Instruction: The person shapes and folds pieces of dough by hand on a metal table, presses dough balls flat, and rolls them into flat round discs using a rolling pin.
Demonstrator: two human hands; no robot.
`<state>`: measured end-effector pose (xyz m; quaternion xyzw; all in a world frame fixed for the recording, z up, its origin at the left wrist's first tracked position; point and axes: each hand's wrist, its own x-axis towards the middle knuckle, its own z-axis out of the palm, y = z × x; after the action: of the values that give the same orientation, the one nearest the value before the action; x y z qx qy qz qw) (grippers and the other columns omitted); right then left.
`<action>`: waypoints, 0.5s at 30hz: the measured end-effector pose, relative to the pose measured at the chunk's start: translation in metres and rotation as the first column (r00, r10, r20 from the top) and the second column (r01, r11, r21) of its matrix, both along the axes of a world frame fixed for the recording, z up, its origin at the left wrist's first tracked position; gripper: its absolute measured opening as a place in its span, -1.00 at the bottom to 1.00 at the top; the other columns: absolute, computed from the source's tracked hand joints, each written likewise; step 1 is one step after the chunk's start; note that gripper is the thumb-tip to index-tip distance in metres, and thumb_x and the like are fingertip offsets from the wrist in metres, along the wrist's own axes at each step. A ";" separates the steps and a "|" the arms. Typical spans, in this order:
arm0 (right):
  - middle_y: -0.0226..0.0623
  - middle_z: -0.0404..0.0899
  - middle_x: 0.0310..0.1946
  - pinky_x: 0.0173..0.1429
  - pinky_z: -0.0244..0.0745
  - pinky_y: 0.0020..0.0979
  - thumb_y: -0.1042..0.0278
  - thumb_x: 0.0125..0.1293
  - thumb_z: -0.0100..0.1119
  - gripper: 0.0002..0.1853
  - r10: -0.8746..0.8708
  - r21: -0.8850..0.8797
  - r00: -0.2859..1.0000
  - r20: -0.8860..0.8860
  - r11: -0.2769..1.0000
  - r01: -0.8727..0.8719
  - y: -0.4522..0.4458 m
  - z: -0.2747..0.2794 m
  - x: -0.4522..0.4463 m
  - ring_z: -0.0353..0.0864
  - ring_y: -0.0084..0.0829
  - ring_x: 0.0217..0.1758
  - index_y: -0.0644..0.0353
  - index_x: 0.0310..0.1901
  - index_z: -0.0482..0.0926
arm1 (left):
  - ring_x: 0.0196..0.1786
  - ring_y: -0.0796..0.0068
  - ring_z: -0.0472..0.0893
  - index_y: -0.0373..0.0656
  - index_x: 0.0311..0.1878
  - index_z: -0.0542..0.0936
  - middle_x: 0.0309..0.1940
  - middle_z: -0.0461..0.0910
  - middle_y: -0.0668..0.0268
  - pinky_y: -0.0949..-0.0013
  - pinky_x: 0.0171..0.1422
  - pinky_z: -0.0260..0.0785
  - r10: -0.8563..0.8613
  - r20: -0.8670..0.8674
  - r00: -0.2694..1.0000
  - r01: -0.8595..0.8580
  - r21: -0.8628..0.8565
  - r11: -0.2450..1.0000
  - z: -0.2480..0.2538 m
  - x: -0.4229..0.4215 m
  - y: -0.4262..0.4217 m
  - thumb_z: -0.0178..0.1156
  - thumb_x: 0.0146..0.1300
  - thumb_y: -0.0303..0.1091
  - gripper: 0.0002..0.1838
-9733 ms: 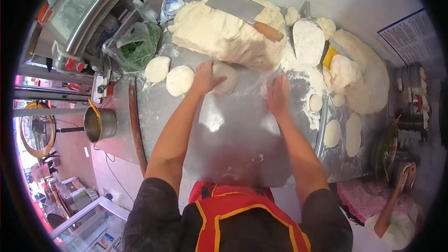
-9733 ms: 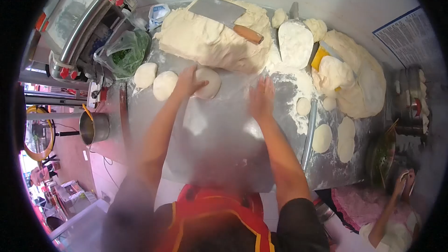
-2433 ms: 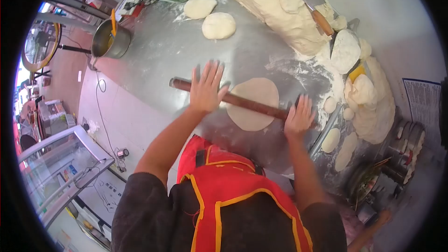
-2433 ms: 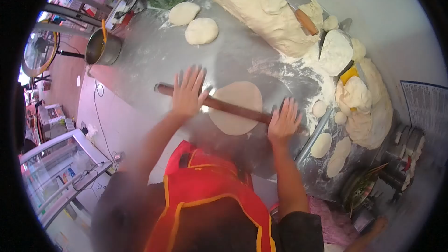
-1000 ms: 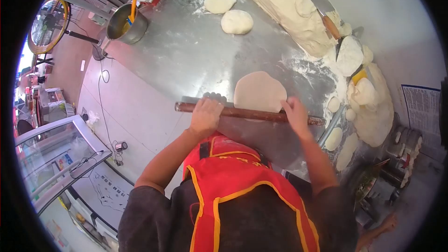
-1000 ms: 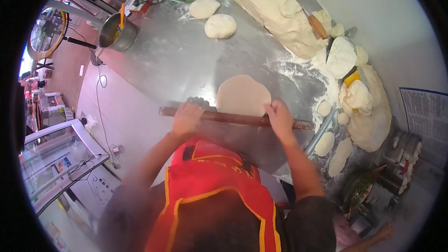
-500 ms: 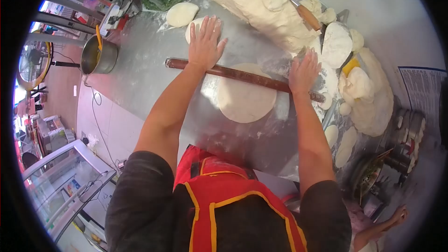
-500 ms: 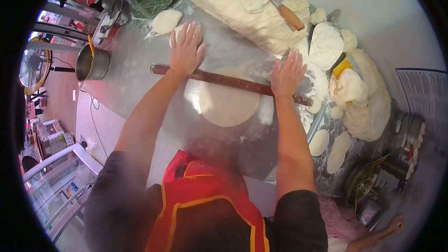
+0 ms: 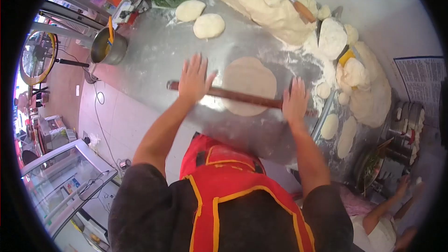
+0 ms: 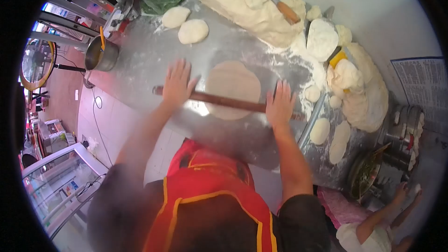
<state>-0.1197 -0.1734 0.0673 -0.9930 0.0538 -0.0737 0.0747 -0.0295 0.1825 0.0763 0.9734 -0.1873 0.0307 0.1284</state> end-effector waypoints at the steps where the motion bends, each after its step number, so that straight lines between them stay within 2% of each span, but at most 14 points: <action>1: 0.00 0.19 0.45 0.53 -0.11 0.14 0.16 0.36 0.09 -0.34 0.009 0.000 1.000 -0.022 1.000 -0.009 0.000 -0.004 0.000 0.11 -0.04 0.53 0.28 0.41 0.21 | 0.52 0.10 0.18 -0.23 0.39 0.32 0.45 0.24 0.03 -0.10 0.57 -0.13 0.032 0.023 0.999 -0.033 0.037 0.999 -0.003 -0.002 -0.001 0.05 0.35 0.00 -0.33; 3: -0.01 0.15 0.47 0.54 -0.12 0.13 0.17 0.35 0.10 -0.32 0.078 0.041 0.997 0.010 0.996 -0.078 0.006 -0.003 -0.049 0.08 -0.06 0.55 0.25 0.43 0.18 | 0.53 0.11 0.17 -0.22 0.42 0.30 0.45 0.24 0.03 -0.07 0.58 -0.14 0.017 -0.082 0.997 -0.013 0.047 0.999 -0.006 -0.056 0.012 0.10 0.33 -0.03 -0.31; 5: -0.03 0.28 0.38 0.52 -0.04 0.12 0.33 0.32 0.12 -0.39 0.057 0.067 0.991 -0.120 0.997 -0.049 0.025 0.026 -0.089 0.19 -0.04 0.48 0.25 0.38 0.25 | 0.49 0.11 0.22 -0.22 0.39 0.32 0.39 0.31 0.03 -0.05 0.56 -0.08 0.007 -0.092 0.996 -0.005 0.022 1.000 0.006 -0.092 0.021 0.19 0.26 -0.11 -0.32; 6: -0.06 0.31 0.34 0.51 -0.02 0.12 0.35 0.28 0.17 -0.38 0.118 0.078 0.990 -0.074 0.991 -0.113 0.022 0.021 -0.106 0.23 -0.07 0.46 0.24 0.36 0.27 | 0.45 0.10 0.28 -0.22 0.35 0.36 0.33 0.38 0.03 -0.05 0.54 -0.02 -0.003 -0.099 0.995 0.002 -0.004 1.000 0.013 -0.113 0.025 0.25 0.20 -0.18 -0.34; 8: -0.11 0.38 0.26 0.51 0.00 0.11 0.38 0.20 0.27 -0.36 0.242 0.090 0.970 0.021 0.966 -0.243 0.004 0.003 -0.122 0.29 -0.11 0.41 0.21 0.32 0.32 | 0.31 0.08 0.40 -0.20 0.24 0.42 0.19 0.46 0.07 -0.01 0.41 0.16 -0.100 -0.065 0.993 0.095 -0.080 0.992 0.007 -0.119 0.039 0.29 0.13 -0.26 -0.41; 9: -0.13 0.39 0.25 0.51 0.00 0.12 0.39 0.16 0.30 -0.35 0.304 0.108 0.952 -0.017 0.948 -0.301 -0.006 0.004 -0.119 0.30 -0.12 0.40 0.20 0.31 0.32 | 0.24 0.07 0.45 -0.18 0.18 0.46 0.11 0.50 0.09 0.01 0.35 0.24 -0.149 -0.051 0.987 0.143 -0.117 0.983 0.004 -0.123 0.047 0.31 0.09 -0.30 -0.45; 11: -0.17 0.39 0.21 0.50 0.00 0.14 0.40 0.08 0.36 -0.32 0.423 0.141 0.903 -0.081 0.901 -0.409 -0.023 0.008 -0.090 0.32 -0.16 0.37 0.17 0.28 0.34 | 0.08 0.05 0.50 -0.15 0.07 0.48 -0.01 0.51 0.12 0.04 0.18 0.34 -0.141 -0.057 0.988 0.128 -0.192 0.973 0.011 -0.130 0.060 0.31 0.05 -0.34 -0.53; 12: -0.17 0.40 0.21 0.50 -0.01 0.15 0.36 0.08 0.37 -0.33 0.472 0.116 0.879 -0.064 0.879 -0.463 -0.020 0.017 -0.073 0.32 -0.16 0.37 0.17 0.26 0.36 | -0.01 0.04 0.53 -0.14 0.02 0.49 -0.07 0.52 0.14 0.06 0.09 0.39 -0.136 -0.065 0.989 0.117 -0.233 0.965 0.013 -0.137 0.065 0.32 0.03 -0.35 -0.56; 14: -0.18 0.41 0.21 0.50 -0.03 0.17 0.29 0.07 0.38 -0.34 0.559 0.074 0.828 -0.046 0.828 -0.556 0.003 0.038 -0.039 0.31 -0.16 0.37 0.16 0.24 0.40 | -0.12 0.03 0.55 -0.10 0.02 0.50 -0.14 0.54 0.16 0.06 -0.06 0.43 0.033 -0.306 0.952 -0.075 -0.126 0.989 0.012 -0.175 0.089 0.32 0.02 -0.35 -0.57; 15: -0.17 0.43 0.18 0.50 -0.03 0.18 0.25 0.10 0.35 -0.37 0.581 0.070 0.814 -0.008 0.812 -0.579 0.021 0.041 -0.026 0.32 -0.16 0.37 0.16 0.24 0.41 | -0.14 0.04 0.58 -0.10 0.02 0.51 -0.16 0.56 0.14 0.06 -0.07 0.44 0.086 -0.366 0.926 -0.148 -0.145 0.978 0.015 -0.195 0.097 0.33 0.04 -0.33 -0.57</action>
<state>-0.1454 -0.1520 0.1087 -0.9602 -0.2480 -0.0315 0.1246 -0.2240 0.2797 0.0909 0.9576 -0.0989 -0.1237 0.2407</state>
